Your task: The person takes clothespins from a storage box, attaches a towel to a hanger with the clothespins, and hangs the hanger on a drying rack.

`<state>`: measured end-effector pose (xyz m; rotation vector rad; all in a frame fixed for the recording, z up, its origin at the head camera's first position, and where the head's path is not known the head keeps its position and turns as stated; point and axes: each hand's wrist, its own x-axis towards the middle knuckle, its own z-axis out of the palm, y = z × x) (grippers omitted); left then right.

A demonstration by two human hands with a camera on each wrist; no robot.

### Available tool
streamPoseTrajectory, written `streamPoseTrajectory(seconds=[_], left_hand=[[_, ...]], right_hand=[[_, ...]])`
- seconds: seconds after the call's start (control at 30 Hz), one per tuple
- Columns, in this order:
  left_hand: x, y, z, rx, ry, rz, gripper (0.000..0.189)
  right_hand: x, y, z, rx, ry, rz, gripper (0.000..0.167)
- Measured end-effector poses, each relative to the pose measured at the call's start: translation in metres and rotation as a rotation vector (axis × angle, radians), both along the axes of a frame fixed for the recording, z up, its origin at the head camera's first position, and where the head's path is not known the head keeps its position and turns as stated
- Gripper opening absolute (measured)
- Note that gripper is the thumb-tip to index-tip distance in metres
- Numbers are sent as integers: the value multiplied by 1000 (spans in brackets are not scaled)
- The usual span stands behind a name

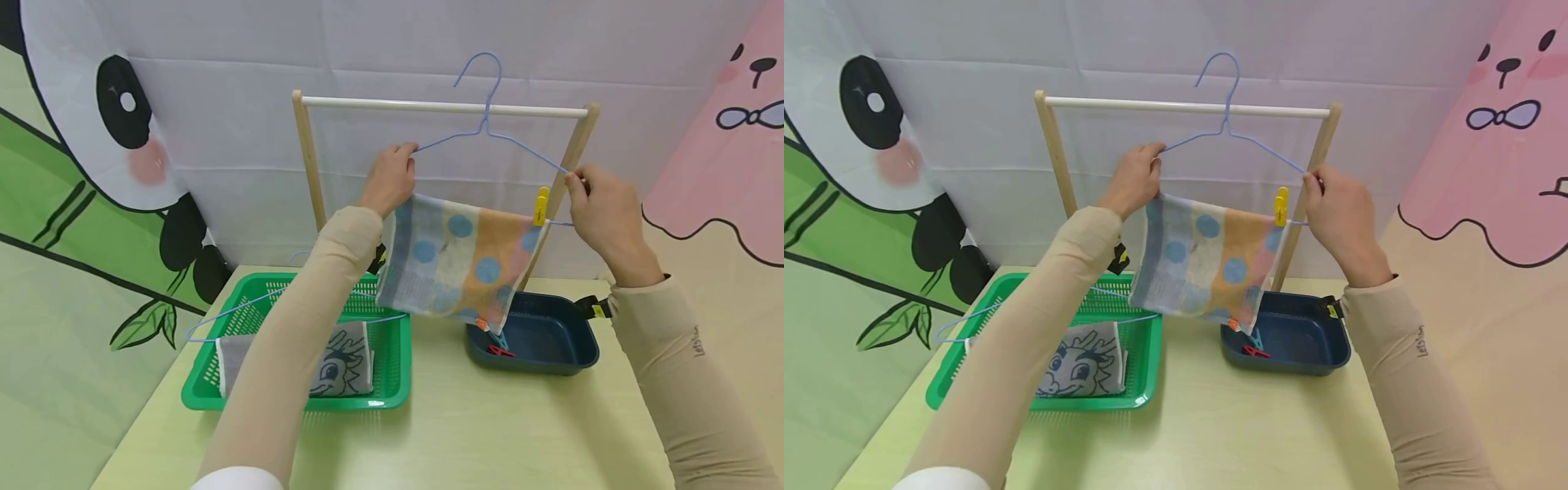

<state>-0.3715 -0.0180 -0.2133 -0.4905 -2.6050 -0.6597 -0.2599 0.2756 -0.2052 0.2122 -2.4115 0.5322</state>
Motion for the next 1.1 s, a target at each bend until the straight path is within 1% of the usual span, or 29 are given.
streamPoseTrajectory(seconds=[0.1, 0.23, 0.3, 0.4, 0.5, 0.6, 0.8, 0.93, 1.1], left_hand=[[-1, 4, 0, 28, -5, -14, 37], [-1, 7, -1, 50, 0, -21, 36], [-2, 8, -2, 84, 13, -15, 33], [-4, 10, -6, 148, 13, 5, 28], [-5, 12, -11, 192, -14, 17, 25], [-7, 15, -15, 197, -30, 18, 24], [-13, 21, -20, 189, -36, 21, 24], [-16, 24, -25, 181, -50, 5, 24], [-20, 29, -34, 162, -37, -25, 24]], right_hand=[[2, 3, 3, 3, 5, -16, 32], [2, 6, 3, 6, -13, -20, 33], [2, 8, 2, 11, -19, -17, 33], [2, 9, 0, 18, -35, -10, 33], [3, 11, -3, 24, -50, -8, 33], [3, 14, -5, 28, -62, -13, 32], [2, 18, -7, 38, -79, -18, 34], [1, 21, -9, 39, -84, -17, 34], [1, 24, -14, 40, -72, -13, 32]])
